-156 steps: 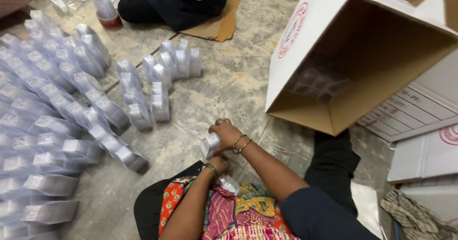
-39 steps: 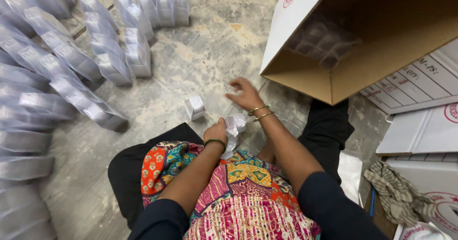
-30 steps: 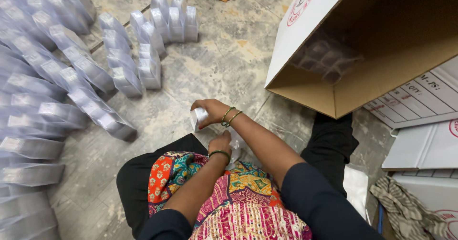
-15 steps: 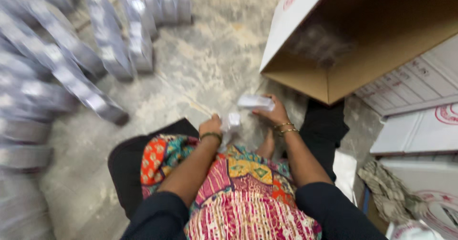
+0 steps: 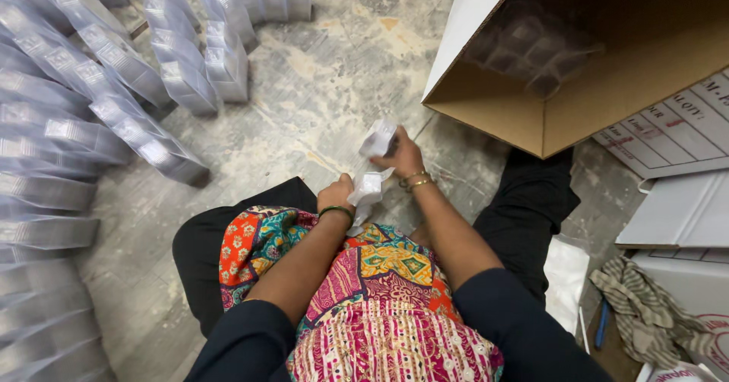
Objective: The person sits on the floor and places small white boxes one at a time into clear plastic bags, then puts the bagged boxes into a large cardboard box beside them. They repeat this bagging cycle continuously, taking boxes from the pile on the floor.
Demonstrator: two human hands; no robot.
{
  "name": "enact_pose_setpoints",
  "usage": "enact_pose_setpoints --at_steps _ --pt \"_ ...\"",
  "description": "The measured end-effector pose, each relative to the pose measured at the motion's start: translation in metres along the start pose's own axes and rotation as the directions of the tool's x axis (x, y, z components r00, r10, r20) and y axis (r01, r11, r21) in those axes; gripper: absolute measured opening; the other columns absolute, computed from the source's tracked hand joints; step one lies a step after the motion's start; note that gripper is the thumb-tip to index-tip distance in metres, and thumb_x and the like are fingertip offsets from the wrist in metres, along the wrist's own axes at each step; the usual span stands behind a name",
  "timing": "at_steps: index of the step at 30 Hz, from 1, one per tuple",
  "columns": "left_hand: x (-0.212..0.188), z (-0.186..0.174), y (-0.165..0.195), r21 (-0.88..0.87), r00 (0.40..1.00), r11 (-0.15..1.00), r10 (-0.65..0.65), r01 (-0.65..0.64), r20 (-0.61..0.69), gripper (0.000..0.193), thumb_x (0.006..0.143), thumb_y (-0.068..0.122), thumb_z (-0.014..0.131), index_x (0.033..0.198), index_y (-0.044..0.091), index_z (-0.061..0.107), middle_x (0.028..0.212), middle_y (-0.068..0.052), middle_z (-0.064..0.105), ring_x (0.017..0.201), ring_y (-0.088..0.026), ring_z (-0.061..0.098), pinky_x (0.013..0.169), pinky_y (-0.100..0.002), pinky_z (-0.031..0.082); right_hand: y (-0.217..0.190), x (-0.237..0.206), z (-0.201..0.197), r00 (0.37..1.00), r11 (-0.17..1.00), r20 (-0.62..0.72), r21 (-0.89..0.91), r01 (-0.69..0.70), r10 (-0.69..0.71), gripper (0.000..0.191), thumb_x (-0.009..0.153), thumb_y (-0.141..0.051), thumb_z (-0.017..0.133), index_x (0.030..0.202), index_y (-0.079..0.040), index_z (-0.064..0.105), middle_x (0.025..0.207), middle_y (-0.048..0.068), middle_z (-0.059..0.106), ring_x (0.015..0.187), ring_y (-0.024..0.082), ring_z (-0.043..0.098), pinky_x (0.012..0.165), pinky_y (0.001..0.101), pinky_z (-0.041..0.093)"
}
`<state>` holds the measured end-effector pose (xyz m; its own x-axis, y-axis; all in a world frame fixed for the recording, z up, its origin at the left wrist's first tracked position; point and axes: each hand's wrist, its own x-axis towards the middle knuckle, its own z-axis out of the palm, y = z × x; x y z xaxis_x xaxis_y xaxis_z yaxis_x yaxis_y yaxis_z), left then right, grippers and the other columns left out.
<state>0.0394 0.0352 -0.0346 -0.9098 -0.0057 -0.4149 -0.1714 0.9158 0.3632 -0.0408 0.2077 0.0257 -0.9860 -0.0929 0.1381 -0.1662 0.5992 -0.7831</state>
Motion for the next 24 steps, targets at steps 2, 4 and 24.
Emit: enact_pose_setpoints --at_steps 2,4,24 --pt "-0.002 0.0 0.0 0.016 1.0 1.0 0.009 -0.009 -0.012 0.025 0.097 0.023 0.054 0.113 0.004 0.055 0.104 -0.021 0.073 0.1 -0.037 0.072 0.085 -0.049 0.056 0.012 -0.016 0.002 0.993 0.991 0.04 -0.075 -0.11 0.113 0.069 0.059 -0.036 0.098 0.105 -0.008 0.055 0.095 0.012 0.075 0.087 0.026 0.075 0.081 0.0387 0.059" --pt "-0.004 -0.002 0.0 0.018 1.0 1.0 0.016 -0.016 -0.016 0.025 0.095 0.021 0.058 0.113 0.004 0.055 0.104 -0.021 0.073 0.1 -0.037 0.072 0.085 -0.048 0.056 0.021 -0.026 0.003 0.997 0.992 0.046 -0.109 -0.064 0.069 0.071 0.061 -0.035 0.098 0.109 -0.008 0.053 0.096 0.013 0.073 0.09 0.028 0.072 0.079 0.0394 0.057" --pt "0.009 -0.046 -0.004 -0.095 0.997 0.994 -0.058 0.052 -0.055 0.03 0.099 0.03 0.052 0.119 0.008 0.058 0.111 -0.021 0.072 0.106 -0.038 0.069 0.087 -0.05 0.054 -0.042 -0.04 -0.049 0.869 0.968 0.482 0.25 -0.016 -0.11 0.077 0.068 -0.016 0.094 0.134 -0.004 0.056 0.124 0.01 0.072 0.118 0.019 0.068 0.105 0.0361 0.054"
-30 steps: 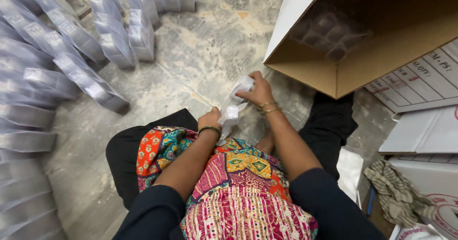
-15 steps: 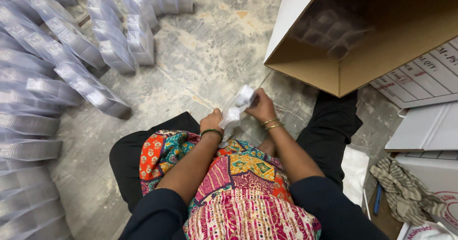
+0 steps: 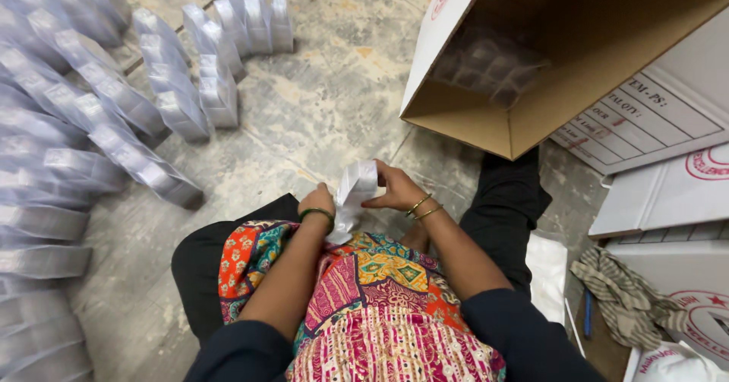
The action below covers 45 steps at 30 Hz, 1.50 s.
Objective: The person sits on the floor and places small white boxes one at a time into clear plastic bags, then puts the bagged boxes into a large cardboard box beside them. They repeat this bagging cycle continuously, taking boxes from the pile on the floor.
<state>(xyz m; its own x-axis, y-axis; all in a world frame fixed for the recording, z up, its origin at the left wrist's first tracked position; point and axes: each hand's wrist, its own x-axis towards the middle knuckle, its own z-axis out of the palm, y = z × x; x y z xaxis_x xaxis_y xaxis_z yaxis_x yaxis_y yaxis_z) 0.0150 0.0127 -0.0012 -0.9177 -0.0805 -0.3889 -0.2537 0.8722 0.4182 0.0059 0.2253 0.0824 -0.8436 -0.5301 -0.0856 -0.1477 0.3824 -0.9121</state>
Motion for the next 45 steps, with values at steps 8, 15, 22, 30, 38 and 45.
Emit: enact_pose_setpoints --at_steps 8,15,22,30,38,45 --pt "-0.055 -0.104 -0.009 -0.731 0.909 0.576 0.053 -0.366 -0.413 0.033 0.106 0.034 0.055 0.108 0.003 0.066 0.098 -0.013 0.081 0.088 -0.018 0.069 0.087 -0.032 0.052 -0.014 -0.019 -0.011 0.988 0.981 -0.014 -0.114 0.154 -0.157 0.086 0.07 -0.013 0.09 0.145 -0.007 0.047 0.138 0.015 0.061 0.13 0.031 0.058 0.108 0.0416 0.045" --pt "-0.126 -0.119 0.005 -0.896 0.912 0.174 0.115 -0.409 -0.394 0.039 0.108 0.033 0.05 0.113 -0.002 0.067 0.103 -0.014 0.079 0.092 -0.012 0.07 0.087 -0.026 0.054 -0.036 -0.078 -0.013 0.891 0.958 -0.452 0.234 0.167 -0.045 0.037 0.096 -0.015 0.079 0.125 -0.003 0.06 0.118 0.013 0.072 0.11 0.022 0.071 0.101 0.0374 0.058" --pt "-0.149 -0.111 0.054 -0.87 0.872 0.112 0.175 -0.479 -0.458 0.031 0.101 0.023 0.063 0.119 -0.002 0.066 0.101 -0.01 0.076 0.093 -0.012 0.068 0.085 -0.026 0.054 -0.089 -0.081 0.04 0.913 0.873 -0.402 0.466 0.14 0.068 0.023 0.091 -0.014 0.077 0.109 -0.004 0.067 0.102 -0.001 0.07 0.093 0.007 0.063 0.086 0.0236 0.052" --pt "-0.151 -0.101 0.032 -0.997 0.978 -0.004 0.193 -0.078 -0.078 0.026 0.09 0.02 0.077 0.104 -0.001 0.071 0.089 -0.006 0.076 0.077 -0.013 0.068 0.071 -0.029 0.056 -0.095 -0.073 0.043 0.885 0.896 -0.464 0.407 0.179 0.034 0.019 0.097 -0.02 0.076 0.092 -0.004 0.067 0.085 -0.005 0.066 0.078 0.002 0.055 0.07 0.0202 0.045" --pt "-0.143 -0.08 0.037 -0.997 0.977 -0.05 0.205 -0.053 -0.062 0.024 0.095 0.025 0.075 0.104 0.002 0.072 0.084 0.0 0.069 0.072 -0.007 0.06 0.065 -0.025 0.049 -0.094 -0.076 0.046 0.883 0.815 -0.45 0.556 0.163 0.13 0.017 0.1 -0.022 0.067 0.092 -0.008 0.061 0.078 -0.005 0.066 0.07 0.001 0.054 0.062 0.0195 0.044" --pt "-0.127 -0.066 0.021 -0.991 0.95 -0.079 0.285 -0.11 -0.128 0.022 0.095 0.024 0.073 0.101 0.003 0.07 0.087 0.002 0.069 0.076 -0.005 0.058 0.068 -0.023 0.047 -0.098 -0.071 0.046 0.898 0.813 -0.44 0.515 0.272 -0.021 0.014 0.104 -0.021 0.063 0.103 -0.007 0.06 0.102 -0.003 0.066 0.096 0.003 0.058 0.089 0.0193 0.048"
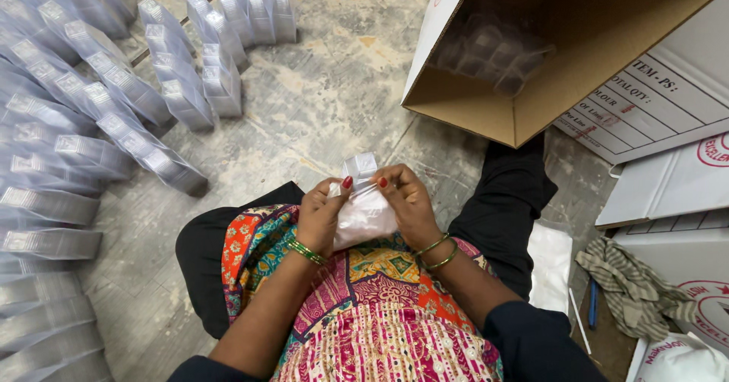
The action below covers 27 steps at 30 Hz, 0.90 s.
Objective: The person sits on the floor and places small white boxes one at a time into clear plastic bags, then puts the bagged boxes into a large cardboard box beside them. They repeat this bagging cycle continuously, taking boxes from the pile on the floor.
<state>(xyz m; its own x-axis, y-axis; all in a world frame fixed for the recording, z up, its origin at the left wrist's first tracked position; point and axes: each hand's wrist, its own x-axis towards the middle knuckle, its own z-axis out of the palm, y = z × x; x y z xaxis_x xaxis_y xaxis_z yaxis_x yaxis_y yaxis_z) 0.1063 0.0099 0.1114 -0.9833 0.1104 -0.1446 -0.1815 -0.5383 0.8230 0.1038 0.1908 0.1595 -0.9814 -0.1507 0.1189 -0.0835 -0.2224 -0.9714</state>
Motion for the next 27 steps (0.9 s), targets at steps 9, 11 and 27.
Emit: enact_pose_setpoints --at_steps 9,11,27 --pt "-0.01 0.003 0.001 0.063 0.998 0.996 -0.069 0.069 -0.009 0.027 0.099 0.03 0.066 0.091 0.005 0.073 0.081 0.001 0.069 0.071 -0.006 0.058 0.065 -0.024 0.048 0.014 -0.004 -0.013 0.967 0.864 0.177 0.44 -0.244 0.183 0.019 0.105 -0.019 0.069 0.1 -0.008 0.054 0.09 -0.001 0.064 0.081 0.006 0.059 0.073 0.0218 0.048" --pt "-0.013 0.011 0.014 -0.073 0.984 0.981 -0.181 0.181 0.006 0.025 0.096 0.029 0.064 0.091 0.006 0.073 0.082 -0.001 0.071 0.071 -0.009 0.062 0.067 -0.026 0.052 0.017 -0.003 -0.022 0.904 0.752 0.256 0.502 -0.428 0.343 0.019 0.093 -0.024 0.067 0.094 -0.011 0.053 0.089 0.0 0.069 0.08 0.009 0.065 0.071 0.0241 0.053" --pt "0.1 -0.058 -0.051 0.314 0.966 0.92 -0.189 0.237 -0.177 0.019 0.095 0.022 0.066 0.086 0.006 0.065 0.08 -0.008 0.065 0.072 -0.019 0.06 0.073 -0.034 0.051 0.12 0.08 -0.065 0.975 0.822 0.006 0.536 -0.192 0.224 0.02 0.091 -0.01 0.073 0.111 -0.006 0.07 0.1 0.004 0.072 0.087 0.016 0.069 0.077 0.0316 0.059"
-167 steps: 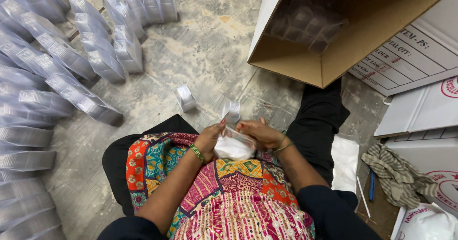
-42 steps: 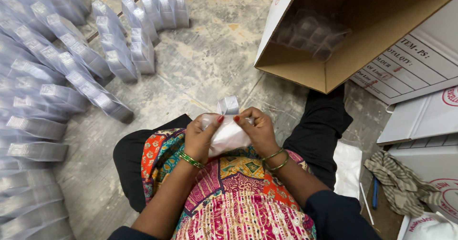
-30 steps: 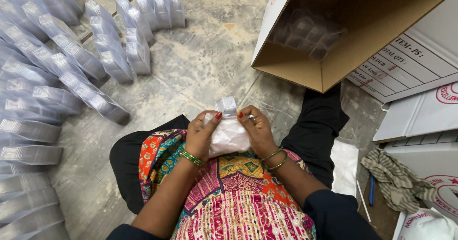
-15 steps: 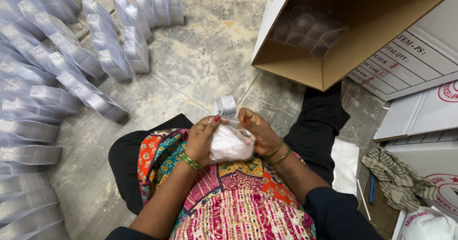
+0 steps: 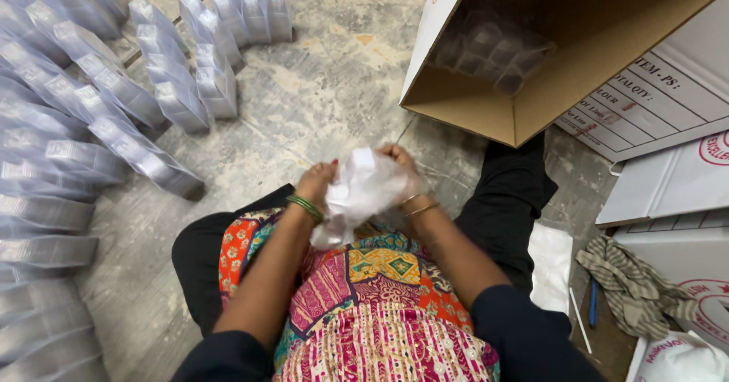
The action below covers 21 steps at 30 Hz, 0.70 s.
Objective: The person sits on the floor and places small white boxes one at a time into clear plastic bags, then puts the bagged boxes into a large cardboard box beside them. They repeat this bagging cycle continuously, taking boxes from the pile on the floor.
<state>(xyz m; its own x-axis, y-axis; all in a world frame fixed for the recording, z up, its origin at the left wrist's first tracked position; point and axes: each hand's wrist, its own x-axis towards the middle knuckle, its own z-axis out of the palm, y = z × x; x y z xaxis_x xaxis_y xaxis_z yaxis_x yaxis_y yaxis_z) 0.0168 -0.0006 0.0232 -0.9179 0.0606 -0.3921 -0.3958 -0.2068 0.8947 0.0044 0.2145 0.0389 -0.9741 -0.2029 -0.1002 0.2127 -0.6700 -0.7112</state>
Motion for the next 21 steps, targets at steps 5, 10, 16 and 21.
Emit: enact_pose_setpoints --at_steps 5,10,16,21 --pt "0.003 0.011 -0.038 0.609 0.96 0.782 0.057 0.128 -0.275 0.037 0.096 0.04 0.064 0.093 0.004 0.07 0.09 -0.022 0.072 0.084 -0.036 0.068 0.08 -0.045 0.053 0.035 -0.01 -0.008 0.928 0.23 -0.316 -0.935 -0.27 -0.195 0.016 0.094 -0.015 0.065 0.105 -0.005 0.07 0.093 0.007 0.073 0.085 0.019 0.071 0.077 0.0328 0.055" --pt "0.001 0.014 -0.029 0.782 0.961 0.605 0.095 0.152 -0.261 0.041 0.096 0.046 0.057 0.101 0.008 0.071 0.104 -0.023 0.072 0.101 -0.043 0.067 0.087 -0.051 0.052 -0.023 -0.027 0.035 0.95 0.832 0.11 -0.461 0.309 -0.292 0.03 0.104 -0.029 0.068 0.124 -0.007 0.065 0.119 0.007 0.069 0.115 0.018 0.063 0.107 0.029 0.049" --pt "0.001 0.005 -0.022 0.885 0.967 0.397 -0.025 0.243 -0.254 0.039 0.098 0.045 0.056 0.108 0.011 0.074 0.111 -0.021 0.072 0.108 -0.041 0.067 0.091 -0.051 0.053 -0.015 -0.048 0.073 0.912 0.302 0.354 -0.864 0.403 -0.206 0.065 0.074 -0.04 0.091 0.122 -0.005 0.065 0.118 0.009 0.067 0.11 0.022 0.066 0.097 0.0329 0.054" --pt "-0.004 -0.015 -0.028 0.887 0.981 0.434 0.037 0.158 -0.193 0.031 0.095 0.038 0.057 0.111 0.017 0.073 0.109 -0.016 0.074 0.106 -0.038 0.068 0.089 -0.05 0.054 0.033 -0.043 0.013 0.989 0.121 0.112 -0.988 0.1 0.097 0.058 0.07 -0.045 0.088 0.111 -0.007 0.074 0.103 0.013 0.077 0.094 0.026 0.074 0.084 0.0357 0.056"
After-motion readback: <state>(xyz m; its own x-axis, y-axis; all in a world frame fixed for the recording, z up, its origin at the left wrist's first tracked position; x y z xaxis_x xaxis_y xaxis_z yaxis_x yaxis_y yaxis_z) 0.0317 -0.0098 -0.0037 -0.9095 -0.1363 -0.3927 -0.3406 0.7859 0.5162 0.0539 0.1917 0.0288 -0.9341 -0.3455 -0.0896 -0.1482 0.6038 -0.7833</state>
